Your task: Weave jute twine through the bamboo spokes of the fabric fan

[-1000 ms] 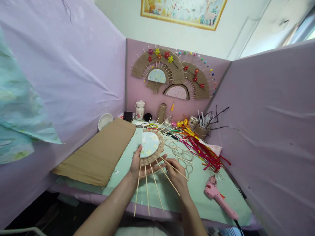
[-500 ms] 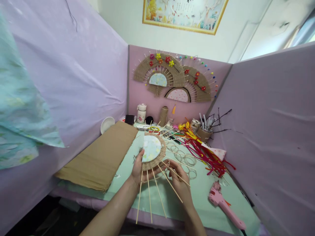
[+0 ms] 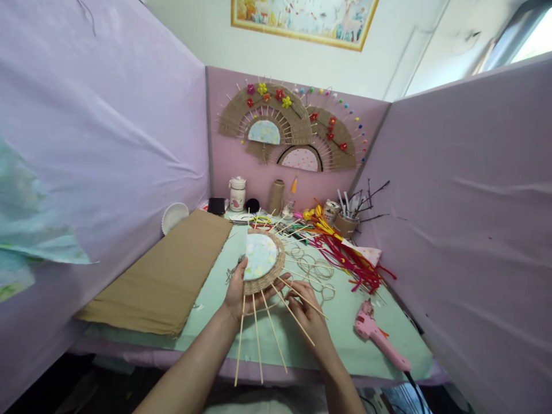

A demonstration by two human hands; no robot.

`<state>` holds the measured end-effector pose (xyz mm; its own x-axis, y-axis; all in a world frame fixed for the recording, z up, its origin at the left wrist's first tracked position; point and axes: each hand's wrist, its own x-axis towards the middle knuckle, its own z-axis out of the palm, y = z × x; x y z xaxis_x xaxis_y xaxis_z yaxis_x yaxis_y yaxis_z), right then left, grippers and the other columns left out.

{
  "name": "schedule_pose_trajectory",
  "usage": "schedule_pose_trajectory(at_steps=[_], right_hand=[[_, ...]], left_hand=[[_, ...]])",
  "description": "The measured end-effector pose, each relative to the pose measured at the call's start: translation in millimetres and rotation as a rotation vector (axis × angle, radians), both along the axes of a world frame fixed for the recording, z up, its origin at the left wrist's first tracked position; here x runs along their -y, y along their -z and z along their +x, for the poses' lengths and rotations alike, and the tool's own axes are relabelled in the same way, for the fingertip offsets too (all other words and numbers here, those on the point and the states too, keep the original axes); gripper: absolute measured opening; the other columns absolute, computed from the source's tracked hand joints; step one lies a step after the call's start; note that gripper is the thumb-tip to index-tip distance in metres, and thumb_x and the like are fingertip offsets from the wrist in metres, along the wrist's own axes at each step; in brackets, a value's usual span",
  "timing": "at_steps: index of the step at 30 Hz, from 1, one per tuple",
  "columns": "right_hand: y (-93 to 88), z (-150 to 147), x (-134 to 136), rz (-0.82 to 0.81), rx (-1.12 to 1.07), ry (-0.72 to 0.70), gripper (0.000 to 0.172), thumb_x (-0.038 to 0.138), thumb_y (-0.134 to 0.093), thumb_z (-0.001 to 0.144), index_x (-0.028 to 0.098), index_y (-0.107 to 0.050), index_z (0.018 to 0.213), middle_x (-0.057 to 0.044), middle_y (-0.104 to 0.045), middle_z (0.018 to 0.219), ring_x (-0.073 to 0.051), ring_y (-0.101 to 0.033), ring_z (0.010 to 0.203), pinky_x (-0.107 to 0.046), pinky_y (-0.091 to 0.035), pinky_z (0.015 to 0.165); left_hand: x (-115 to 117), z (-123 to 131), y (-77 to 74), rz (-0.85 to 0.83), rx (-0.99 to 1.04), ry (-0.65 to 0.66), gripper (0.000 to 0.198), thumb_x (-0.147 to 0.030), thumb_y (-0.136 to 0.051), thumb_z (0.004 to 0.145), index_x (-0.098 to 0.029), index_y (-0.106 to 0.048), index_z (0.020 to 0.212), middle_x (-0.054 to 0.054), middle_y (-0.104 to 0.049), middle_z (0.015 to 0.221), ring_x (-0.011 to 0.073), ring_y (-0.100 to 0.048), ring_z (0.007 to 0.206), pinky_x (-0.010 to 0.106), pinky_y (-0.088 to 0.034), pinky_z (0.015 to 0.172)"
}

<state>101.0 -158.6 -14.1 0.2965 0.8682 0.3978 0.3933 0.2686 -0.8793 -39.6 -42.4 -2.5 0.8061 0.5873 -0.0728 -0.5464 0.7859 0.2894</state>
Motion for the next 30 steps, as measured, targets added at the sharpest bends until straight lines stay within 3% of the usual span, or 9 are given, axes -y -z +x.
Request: schedule_pose_trajectory(at_steps=[5, 9, 11, 15, 18, 24, 30], right_hand=[[0.8, 3.3, 9.9, -0.036, 0.054, 0.015, 0.031, 0.029, -0.046, 0.089, 0.021, -0.061, 0.115, -0.010, -0.060, 0.108, -0.018, -0.061, 0.089, -0.029, -0.052, 0.076], [-5.7, 31.1, 44.2, -0.209, 0.288, 0.037, 0.024, 0.030, -0.049, 0.088, 0.021, -0.065, 0.102, -0.007, -0.068, 0.095, -0.020, -0.063, 0.087, -0.031, -0.051, 0.078], [-7.8, 56.0, 66.1, -0.282, 0.405, 0.156, 0.023, 0.033, -0.048, 0.089, 0.020, -0.065, 0.095, -0.008, -0.068, 0.092, -0.021, -0.063, 0.086, -0.033, -0.049, 0.078], [-0.7, 108.6, 100.8, -0.387, 0.632, 0.532, 0.031, 0.038, -0.051, 0.085, 0.016, -0.061, 0.105, -0.013, -0.063, 0.101, -0.028, -0.058, 0.095, -0.040, -0.045, 0.085], [11.1, 130.9, 110.3, -0.538, 0.779, 0.655, 0.044, 0.042, -0.062, 0.077, 0.011, -0.061, 0.108, -0.017, -0.061, 0.103, -0.033, -0.056, 0.098, -0.044, -0.042, 0.088], [25.1, 141.5, 106.9, -0.717, 0.706, 0.610, 0.048, 0.043, -0.060, 0.074, 0.010, -0.062, 0.108, -0.016, -0.061, 0.096, -0.031, -0.060, 0.092, -0.039, -0.045, 0.083], [14.7, 144.3, 113.8, -0.617, 0.489, 0.537, 0.039, 0.048, -0.055, 0.069, 0.016, -0.066, 0.088, -0.013, -0.065, 0.087, -0.029, -0.063, 0.084, -0.040, -0.049, 0.078]], left_hand=[[2.7, -1.2, -7.1, -0.025, -0.024, -0.009, 0.068, -0.047, -0.041, 0.089, -0.008, -0.031, 0.144, 0.022, -0.060, 0.125, 0.0344, -0.056, 0.116, 0.050, -0.046, 0.095], [2.8, -2.5, -11.0, -0.010, -0.035, -0.067, 0.069, -0.047, -0.043, 0.089, -0.009, -0.028, 0.145, 0.023, -0.056, 0.129, 0.0346, -0.055, 0.117, 0.050, -0.046, 0.095], [1.0, -2.7, -10.2, 0.004, -0.016, -0.082, 0.068, -0.045, -0.042, 0.089, -0.011, -0.026, 0.146, 0.022, -0.055, 0.130, 0.0348, -0.054, 0.118, 0.050, -0.045, 0.096], [-3.8, -3.0, -4.4, 0.046, 0.016, -0.070, 0.073, -0.046, -0.043, 0.088, -0.009, -0.020, 0.147, 0.024, -0.054, 0.130, 0.0353, -0.053, 0.120, 0.050, -0.045, 0.096], [-5.6, -3.2, -0.8, 0.059, 0.020, -0.076, 0.077, -0.047, -0.043, 0.087, -0.004, -0.019, 0.147, 0.027, -0.055, 0.128, 0.0355, -0.053, 0.119, 0.048, -0.045, 0.095], [-2.5, -2.2, -2.9, 0.010, -0.007, -0.081, 0.076, -0.048, -0.045, 0.086, -0.004, -0.024, 0.145, 0.026, -0.058, 0.125, 0.0344, -0.054, 0.118, 0.043, -0.047, 0.093], [3.5, -1.4, -8.6, -0.020, -0.021, -0.124, 0.073, -0.048, -0.045, 0.086, -0.005, -0.029, 0.143, 0.025, -0.058, 0.125, 0.0344, -0.055, 0.117, 0.043, -0.047, 0.092]])
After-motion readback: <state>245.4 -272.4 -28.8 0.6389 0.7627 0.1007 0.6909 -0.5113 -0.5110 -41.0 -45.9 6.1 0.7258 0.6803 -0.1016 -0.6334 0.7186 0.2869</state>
